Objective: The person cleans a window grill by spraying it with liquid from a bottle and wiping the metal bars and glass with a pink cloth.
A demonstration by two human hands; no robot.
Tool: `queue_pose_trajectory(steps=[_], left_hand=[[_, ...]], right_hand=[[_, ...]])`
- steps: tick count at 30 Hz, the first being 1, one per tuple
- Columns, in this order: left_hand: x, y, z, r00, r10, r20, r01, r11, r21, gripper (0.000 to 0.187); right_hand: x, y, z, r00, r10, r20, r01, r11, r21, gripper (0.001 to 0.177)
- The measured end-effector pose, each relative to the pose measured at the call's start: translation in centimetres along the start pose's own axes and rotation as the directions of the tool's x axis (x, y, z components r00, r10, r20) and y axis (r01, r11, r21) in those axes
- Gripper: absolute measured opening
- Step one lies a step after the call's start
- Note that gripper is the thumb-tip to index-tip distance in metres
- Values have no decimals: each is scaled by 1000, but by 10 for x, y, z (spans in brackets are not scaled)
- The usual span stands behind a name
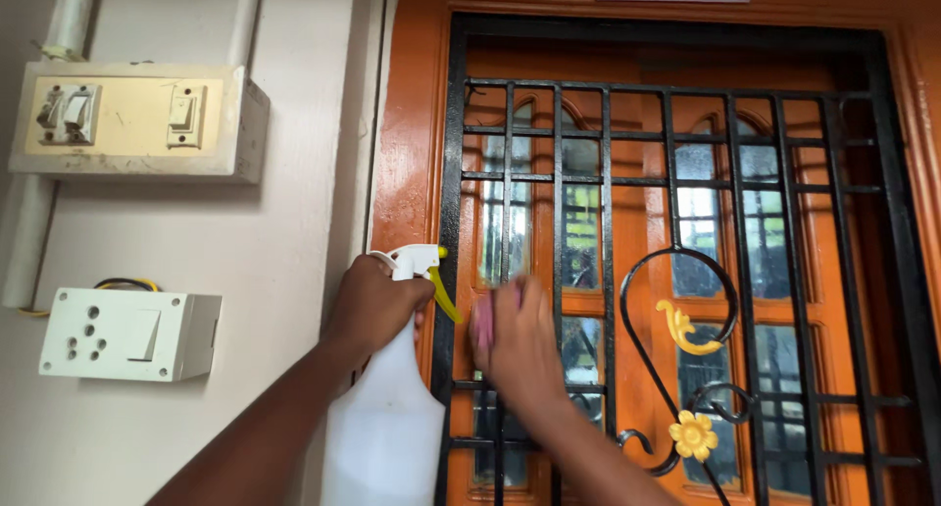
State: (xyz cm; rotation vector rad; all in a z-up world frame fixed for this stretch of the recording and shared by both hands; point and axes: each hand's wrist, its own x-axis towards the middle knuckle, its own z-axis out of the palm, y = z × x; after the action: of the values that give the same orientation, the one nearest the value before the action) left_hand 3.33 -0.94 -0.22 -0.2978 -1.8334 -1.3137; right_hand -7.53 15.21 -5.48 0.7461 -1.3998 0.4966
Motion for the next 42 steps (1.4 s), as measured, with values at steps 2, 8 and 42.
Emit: queue_pose_trajectory(steps=[2,8,42], left_hand=[[1,-2,1,1000,-12,0,12,999,-36,9],[4,-3,-1,999,-26,34,28,997,-74,9],[1,-1,-2,1000,-14,10,14,1000,0,19]], right_hand=[[35,8,8,992,100,70,-100,995,-5,33],[145,30,32,989,8,-150,-34,985,-168,27],[-34,-6,21,996,33,-79,-32,999,9,61]])
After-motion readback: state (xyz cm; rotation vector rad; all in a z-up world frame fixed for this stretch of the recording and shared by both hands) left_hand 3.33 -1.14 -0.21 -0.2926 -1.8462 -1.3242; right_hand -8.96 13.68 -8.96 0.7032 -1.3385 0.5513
